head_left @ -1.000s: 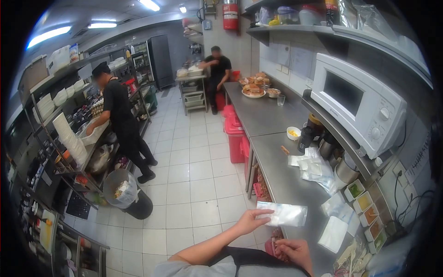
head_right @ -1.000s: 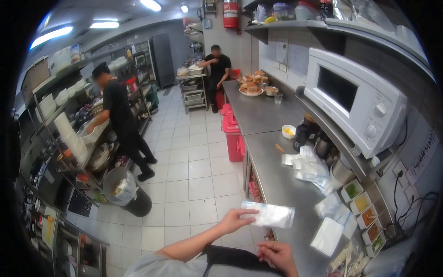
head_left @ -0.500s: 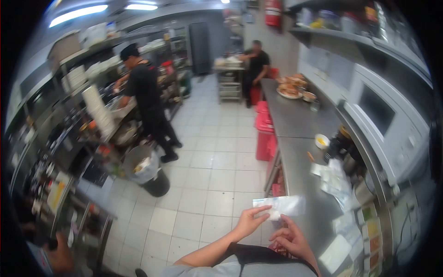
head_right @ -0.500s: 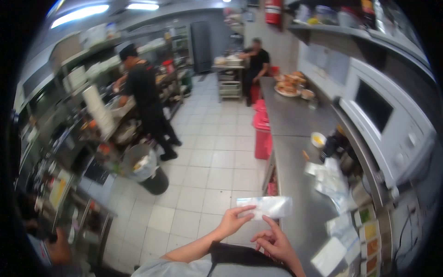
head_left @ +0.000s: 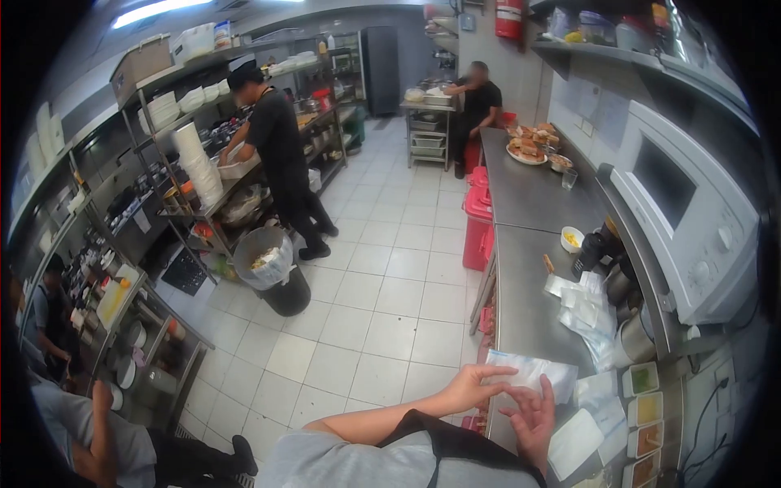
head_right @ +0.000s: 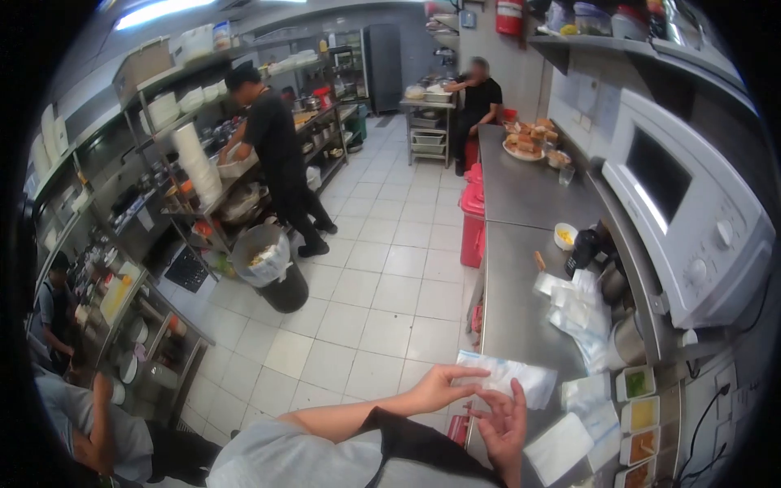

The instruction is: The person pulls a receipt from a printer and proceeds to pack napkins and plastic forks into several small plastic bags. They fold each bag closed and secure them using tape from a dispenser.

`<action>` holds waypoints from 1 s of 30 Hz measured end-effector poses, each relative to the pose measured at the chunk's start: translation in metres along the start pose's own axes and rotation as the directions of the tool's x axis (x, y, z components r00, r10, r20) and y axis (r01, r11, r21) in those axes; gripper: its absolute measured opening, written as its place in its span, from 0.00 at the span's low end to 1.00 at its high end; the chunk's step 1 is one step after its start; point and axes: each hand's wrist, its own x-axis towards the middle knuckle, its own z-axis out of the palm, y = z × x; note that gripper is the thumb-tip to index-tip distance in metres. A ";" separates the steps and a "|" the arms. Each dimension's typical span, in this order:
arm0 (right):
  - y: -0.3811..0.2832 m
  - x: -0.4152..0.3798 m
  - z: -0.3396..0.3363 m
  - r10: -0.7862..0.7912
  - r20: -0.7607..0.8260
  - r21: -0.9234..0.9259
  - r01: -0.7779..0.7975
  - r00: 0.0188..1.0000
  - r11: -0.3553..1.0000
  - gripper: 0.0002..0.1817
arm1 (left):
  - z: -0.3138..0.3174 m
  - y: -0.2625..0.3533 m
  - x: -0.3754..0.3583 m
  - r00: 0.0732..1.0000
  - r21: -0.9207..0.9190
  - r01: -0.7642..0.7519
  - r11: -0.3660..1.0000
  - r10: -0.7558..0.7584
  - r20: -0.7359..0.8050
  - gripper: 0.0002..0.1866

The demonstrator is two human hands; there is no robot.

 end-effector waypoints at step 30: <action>-0.047 0.069 0.028 -0.351 -0.193 -0.493 0.219 0.916 0.842 0.14 | -0.009 0.090 0.015 0.715 0.357 -0.577 0.734 0.666 -0.214 0.17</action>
